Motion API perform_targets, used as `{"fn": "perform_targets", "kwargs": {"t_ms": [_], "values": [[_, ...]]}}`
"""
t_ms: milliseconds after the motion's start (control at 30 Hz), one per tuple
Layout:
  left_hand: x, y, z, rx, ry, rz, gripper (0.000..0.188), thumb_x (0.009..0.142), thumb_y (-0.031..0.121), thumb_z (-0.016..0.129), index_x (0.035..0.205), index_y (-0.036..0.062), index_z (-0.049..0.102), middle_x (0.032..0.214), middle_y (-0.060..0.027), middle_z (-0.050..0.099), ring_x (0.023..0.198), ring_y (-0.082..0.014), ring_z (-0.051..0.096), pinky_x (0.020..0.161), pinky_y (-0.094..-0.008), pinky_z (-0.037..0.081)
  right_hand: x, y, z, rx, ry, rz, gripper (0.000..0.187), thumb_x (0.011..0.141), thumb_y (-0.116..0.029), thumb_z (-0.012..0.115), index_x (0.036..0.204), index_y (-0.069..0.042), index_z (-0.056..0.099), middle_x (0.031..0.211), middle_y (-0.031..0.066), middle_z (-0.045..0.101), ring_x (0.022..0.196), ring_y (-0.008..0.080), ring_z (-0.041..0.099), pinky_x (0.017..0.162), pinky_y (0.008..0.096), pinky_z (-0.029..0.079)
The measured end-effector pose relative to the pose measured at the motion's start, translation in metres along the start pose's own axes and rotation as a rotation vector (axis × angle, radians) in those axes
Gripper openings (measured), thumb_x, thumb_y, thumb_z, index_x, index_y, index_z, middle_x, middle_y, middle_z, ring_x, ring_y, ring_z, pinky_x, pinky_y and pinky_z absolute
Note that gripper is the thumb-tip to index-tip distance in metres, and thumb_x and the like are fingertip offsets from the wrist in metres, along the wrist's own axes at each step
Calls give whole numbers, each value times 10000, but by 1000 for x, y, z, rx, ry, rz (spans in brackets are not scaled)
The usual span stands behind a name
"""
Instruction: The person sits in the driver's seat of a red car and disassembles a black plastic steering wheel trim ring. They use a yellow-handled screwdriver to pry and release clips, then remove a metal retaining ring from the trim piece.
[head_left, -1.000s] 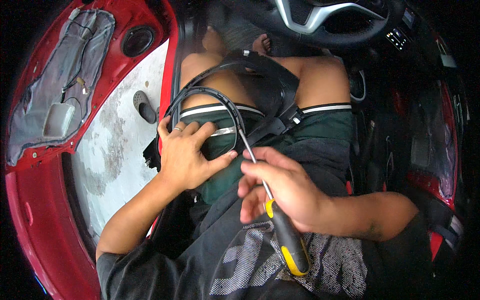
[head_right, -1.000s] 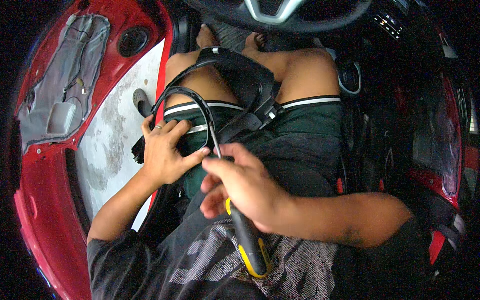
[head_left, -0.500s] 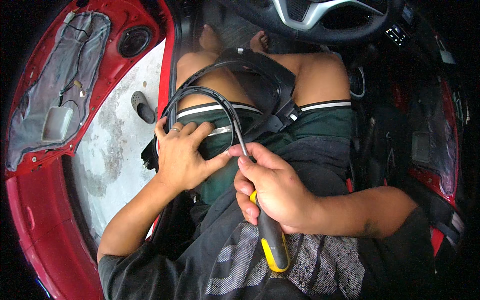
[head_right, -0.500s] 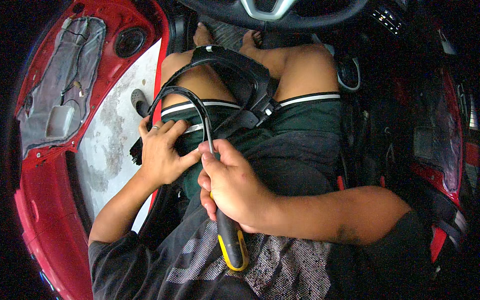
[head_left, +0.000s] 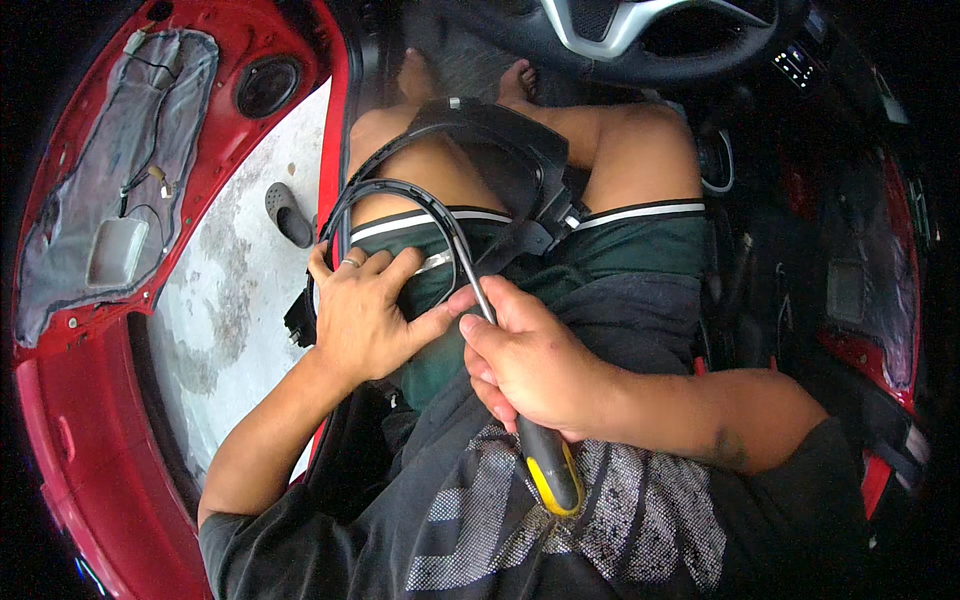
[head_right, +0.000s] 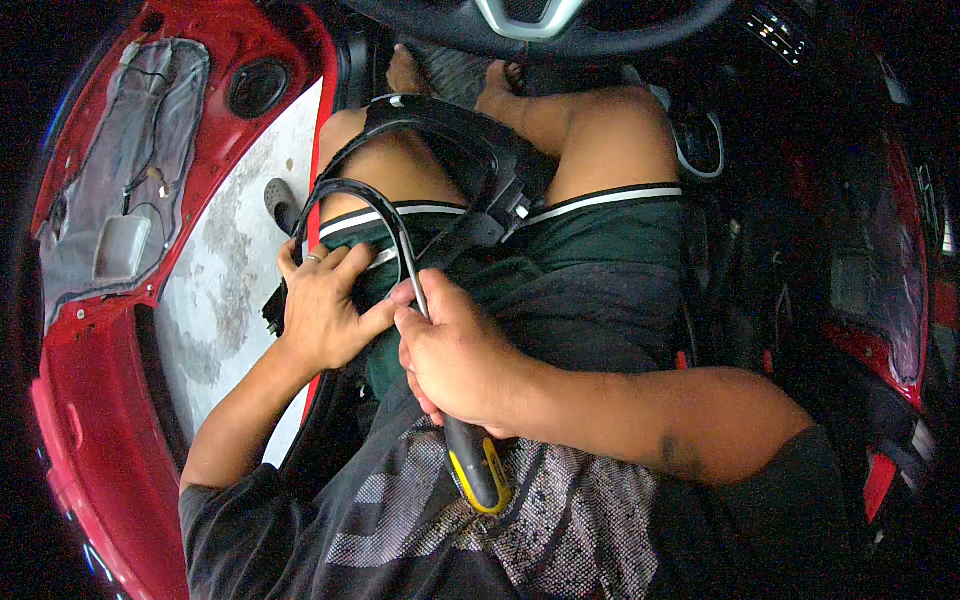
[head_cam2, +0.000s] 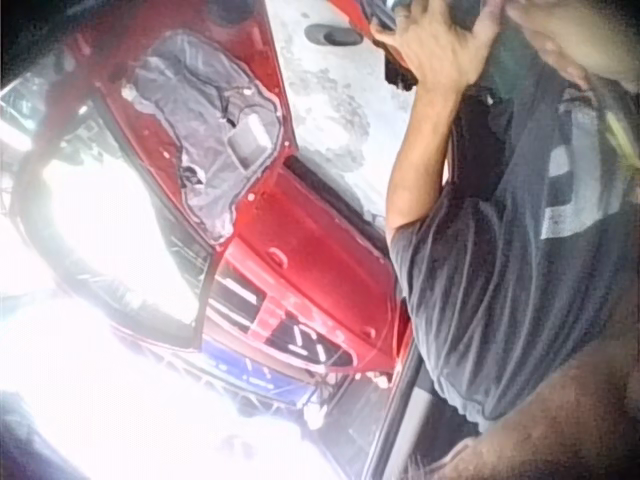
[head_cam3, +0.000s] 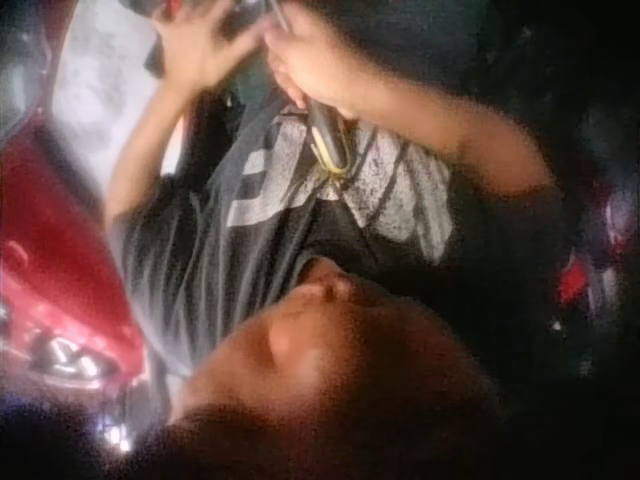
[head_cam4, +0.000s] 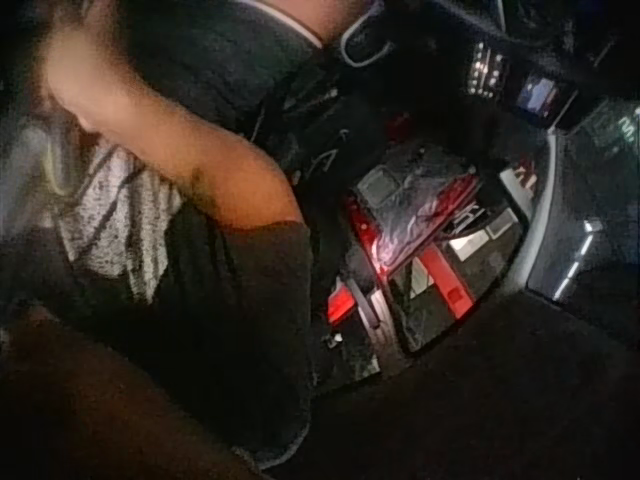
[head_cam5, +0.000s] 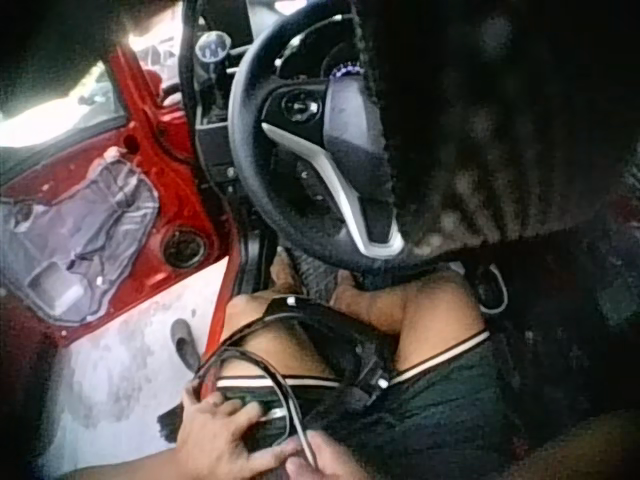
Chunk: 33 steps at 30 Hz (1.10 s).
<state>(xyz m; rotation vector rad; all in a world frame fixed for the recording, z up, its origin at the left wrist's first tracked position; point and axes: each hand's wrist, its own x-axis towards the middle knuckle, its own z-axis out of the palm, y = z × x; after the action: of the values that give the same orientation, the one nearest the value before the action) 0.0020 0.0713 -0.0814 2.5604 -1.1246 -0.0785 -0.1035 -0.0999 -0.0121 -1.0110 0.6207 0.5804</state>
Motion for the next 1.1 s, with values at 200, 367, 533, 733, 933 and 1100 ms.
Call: {"fn": "perform_targets", "kwargs": {"t_ms": [200,367,533,733,933,1100], "values": [[3,2,2,12,-39,-39,634,814,667,689,1010,64,667,842,-154,710,894,-379,671,988,-687,300,7,-3,-6,-138,-24,3,137,1097,-140,405,1215,-73,425,697,10,450,420,104,432,361,273,384],[5,1,5,30,-14,-39,617,815,660,687,1024,79,672,849,-149,719,890,-373,681,971,-697,311,11,-13,-6,-62,-38,66,120,1090,-142,420,1193,-83,433,703,5,455,431,103,439,367,287,398],[3,-1,6,54,-19,-36,596,806,619,688,1089,96,654,892,-135,726,942,-366,667,970,-696,309,15,-38,-9,-37,-55,178,136,1082,-141,430,1204,-82,431,710,4,458,438,111,450,375,301,412],[5,-4,10,60,2,-51,609,786,621,695,1111,107,654,914,-131,726,959,-365,673,977,-692,307,20,-41,-11,-110,-76,161,219,1071,-132,447,1276,-62,417,729,7,471,438,118,464,379,307,427],[13,4,-4,45,-33,-2,595,773,628,711,1063,111,664,883,-146,707,913,-372,689,992,-692,301,-11,-48,-26,-55,-178,154,516,1038,-104,524,1488,-71,274,811,63,538,456,139,516,394,300,445],[9,-3,-5,10,-34,-15,594,762,653,722,1036,128,673,864,-140,695,900,-371,685,1015,-692,290,-56,-69,-36,-191,-192,-13,824,931,15,579,1574,-121,82,1110,166,530,633,151,581,510,272,491]]}}
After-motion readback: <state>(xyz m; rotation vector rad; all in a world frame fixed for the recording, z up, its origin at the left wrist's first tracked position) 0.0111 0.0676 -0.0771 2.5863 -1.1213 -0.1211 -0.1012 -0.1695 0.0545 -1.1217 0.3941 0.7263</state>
